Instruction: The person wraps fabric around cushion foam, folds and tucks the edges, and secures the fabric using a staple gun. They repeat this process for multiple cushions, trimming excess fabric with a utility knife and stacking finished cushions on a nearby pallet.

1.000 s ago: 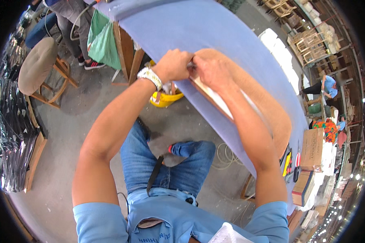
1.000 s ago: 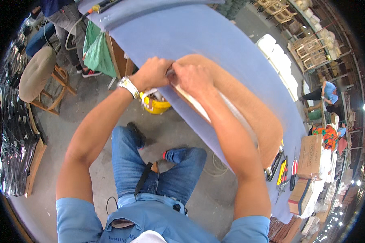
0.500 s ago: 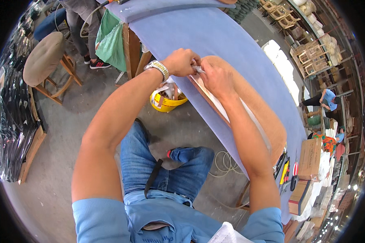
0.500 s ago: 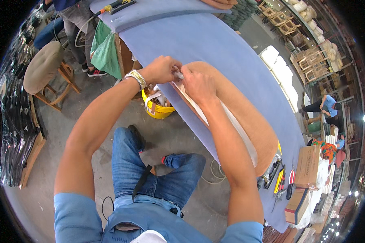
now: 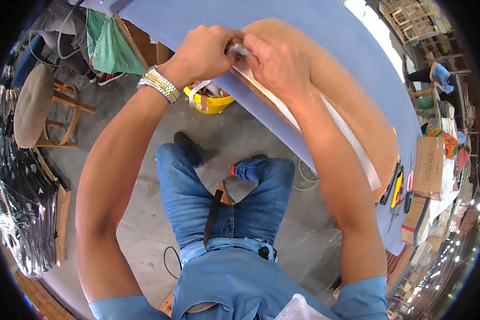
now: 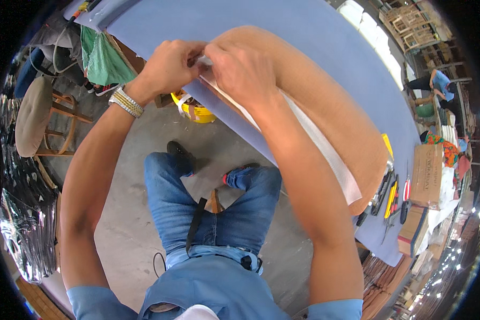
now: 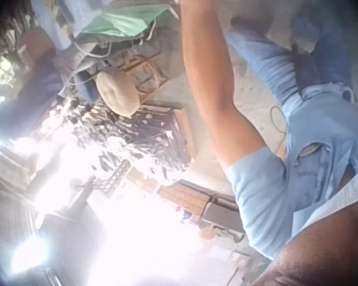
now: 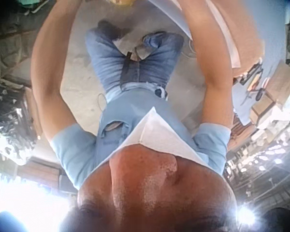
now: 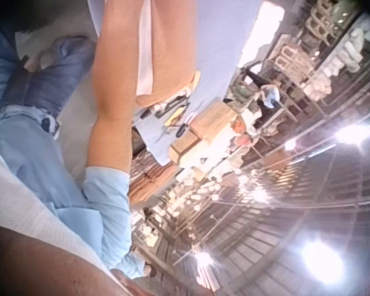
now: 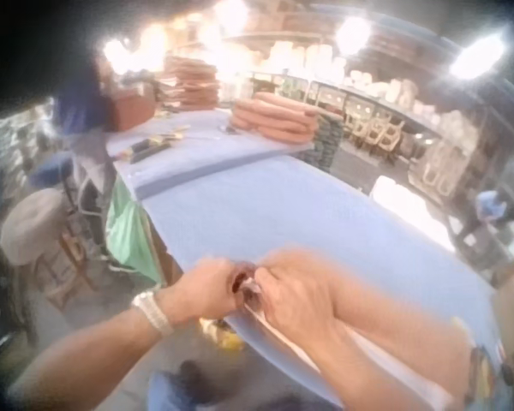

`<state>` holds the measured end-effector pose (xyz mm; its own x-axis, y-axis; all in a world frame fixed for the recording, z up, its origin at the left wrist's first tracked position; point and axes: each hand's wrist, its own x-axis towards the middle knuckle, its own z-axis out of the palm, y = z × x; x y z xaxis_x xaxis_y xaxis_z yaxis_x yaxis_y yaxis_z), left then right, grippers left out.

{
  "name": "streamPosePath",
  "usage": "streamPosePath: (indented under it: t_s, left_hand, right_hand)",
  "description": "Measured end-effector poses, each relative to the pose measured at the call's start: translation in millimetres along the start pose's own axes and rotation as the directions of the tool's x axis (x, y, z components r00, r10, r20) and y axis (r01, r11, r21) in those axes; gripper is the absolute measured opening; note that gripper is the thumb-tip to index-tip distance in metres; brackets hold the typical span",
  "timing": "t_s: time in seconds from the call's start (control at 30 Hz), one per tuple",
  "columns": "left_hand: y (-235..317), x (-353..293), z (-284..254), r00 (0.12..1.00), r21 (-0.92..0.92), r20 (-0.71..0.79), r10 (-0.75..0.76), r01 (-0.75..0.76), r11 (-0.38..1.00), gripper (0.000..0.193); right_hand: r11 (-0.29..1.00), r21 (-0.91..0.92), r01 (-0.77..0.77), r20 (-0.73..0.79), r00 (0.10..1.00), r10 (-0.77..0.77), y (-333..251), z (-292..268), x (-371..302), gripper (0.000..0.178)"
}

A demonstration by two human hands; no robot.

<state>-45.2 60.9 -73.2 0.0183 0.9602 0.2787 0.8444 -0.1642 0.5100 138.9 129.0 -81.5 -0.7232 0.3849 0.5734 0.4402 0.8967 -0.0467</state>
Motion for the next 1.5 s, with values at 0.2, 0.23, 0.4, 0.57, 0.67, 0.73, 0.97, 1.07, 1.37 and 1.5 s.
streamPosePath:
  t_s: [0.2, 0.23, 0.4, 0.57, 0.67, 0.73, 0.97, 1.07, 1.37, 1.5]
  left_hand:
    - [-8.4, -0.5, 7.9, 0.998, -0.001, -0.055, 0.026, -0.026, 1.0, 0.043]
    - [-13.0, -1.6, 9.4, 0.998, -0.058, -0.065, 0.026, -0.029, 0.998, 0.043]
    - [3.1, -1.5, -4.0, 0.998, -0.084, 0.053, -0.037, 0.041, 0.996, 0.036]
    - [50.9, 3.5, -25.2, 0.929, -0.126, 0.215, -0.3, 0.331, 0.935, 0.027]
    - [25.0, 4.1, -15.9, 0.981, -0.199, 0.149, -0.125, 0.153, 0.968, 0.027]
    - [-7.1, 6.3, -6.6, 0.992, -0.156, 0.117, -0.038, 0.056, 0.986, 0.035]
    - [-20.5, 4.2, 8.5, 0.998, -0.189, 0.017, -0.055, 0.057, 0.98, 0.038]
    - [-21.8, 3.5, 7.9, 0.999, -0.215, -0.031, -0.022, 0.015, 0.977, 0.039]
    - [-6.4, -9.4, 7.4, 0.993, -0.065, -0.098, 0.062, -0.068, 0.996, 0.035]
    - [-17.4, -13.6, 16.5, 0.991, -0.061, -0.116, 0.067, -0.074, 0.995, 0.041]
  right_hand:
    - [0.988, 0.001, 0.157, -0.258, 0.954, -0.151, 4.9, 15.8, 2.8, 0.01]
    - [0.992, 0.064, 0.108, -0.18, 0.979, -0.094, -0.9, 12.3, 3.2, 0.011]
    - [0.989, 0.142, -0.033, 0.015, 0.999, 0.032, -4.3, 1.0, 3.9, 0.017]
    - [0.973, 0.177, -0.149, 0.156, 0.98, 0.122, -0.8, -2.4, 6.4, 0.021]
    - [0.971, 0.189, -0.149, 0.119, 0.985, 0.128, -1.3, -2.1, 6.6, 0.02]
    - [0.973, 0.152, -0.172, 0.143, 0.978, 0.151, -4.0, -5.0, 7.5, 0.019]
    - [0.994, 0.037, -0.104, -0.027, 0.994, 0.105, -7.0, 11.4, -0.9, 0.01]
    - [0.992, 0.019, -0.126, -0.057, 0.99, 0.127, -12.8, 8.1, 0.5, 0.008]
    - [0.991, 0.008, -0.135, -0.005, 0.991, 0.136, -18.2, -0.5, 2.9, 0.013]
    - [0.989, -0.052, -0.137, 0.087, 0.986, 0.141, -12.4, -3.5, 4.5, 0.013]
